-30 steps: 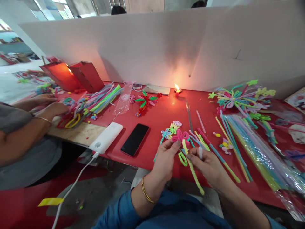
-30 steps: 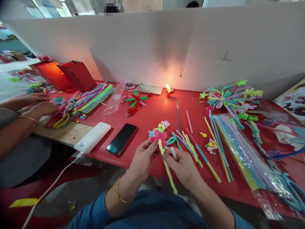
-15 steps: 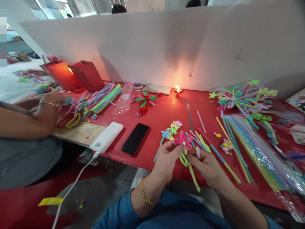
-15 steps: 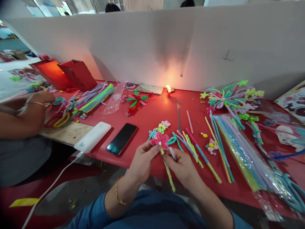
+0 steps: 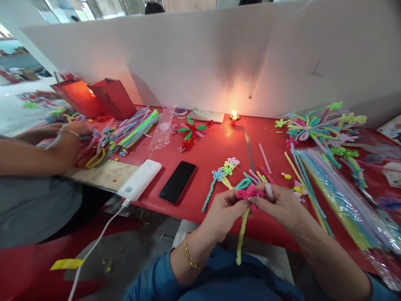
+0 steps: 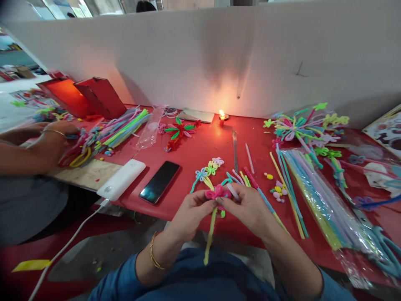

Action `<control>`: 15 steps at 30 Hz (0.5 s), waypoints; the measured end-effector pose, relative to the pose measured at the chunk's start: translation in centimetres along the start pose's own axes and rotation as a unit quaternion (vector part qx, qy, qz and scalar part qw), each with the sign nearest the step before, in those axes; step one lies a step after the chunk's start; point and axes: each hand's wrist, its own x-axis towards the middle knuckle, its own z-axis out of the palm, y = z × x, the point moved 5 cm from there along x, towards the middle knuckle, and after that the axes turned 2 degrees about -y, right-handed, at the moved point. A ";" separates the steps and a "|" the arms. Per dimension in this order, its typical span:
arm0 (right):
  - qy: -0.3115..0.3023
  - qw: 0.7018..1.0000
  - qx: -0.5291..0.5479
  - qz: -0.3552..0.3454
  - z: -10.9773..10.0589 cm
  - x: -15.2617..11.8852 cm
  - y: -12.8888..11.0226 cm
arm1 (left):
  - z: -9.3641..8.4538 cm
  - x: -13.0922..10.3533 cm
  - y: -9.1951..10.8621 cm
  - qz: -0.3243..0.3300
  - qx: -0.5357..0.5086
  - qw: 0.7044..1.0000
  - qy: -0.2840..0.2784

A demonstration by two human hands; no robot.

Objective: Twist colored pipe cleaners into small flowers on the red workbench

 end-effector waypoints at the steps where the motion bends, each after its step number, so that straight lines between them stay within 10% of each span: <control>1: -0.008 1.000 0.001 0.005 0.1 0.0 0.0 | -0.1 0.0 -0.1 -0.007 -0.001 1.000 0.001; 15: 0.070 0.981 0.166 0.078 0.5 -0.4 1.3 | -0.2 -0.1 -1.0 -0.036 -0.045 0.998 0.033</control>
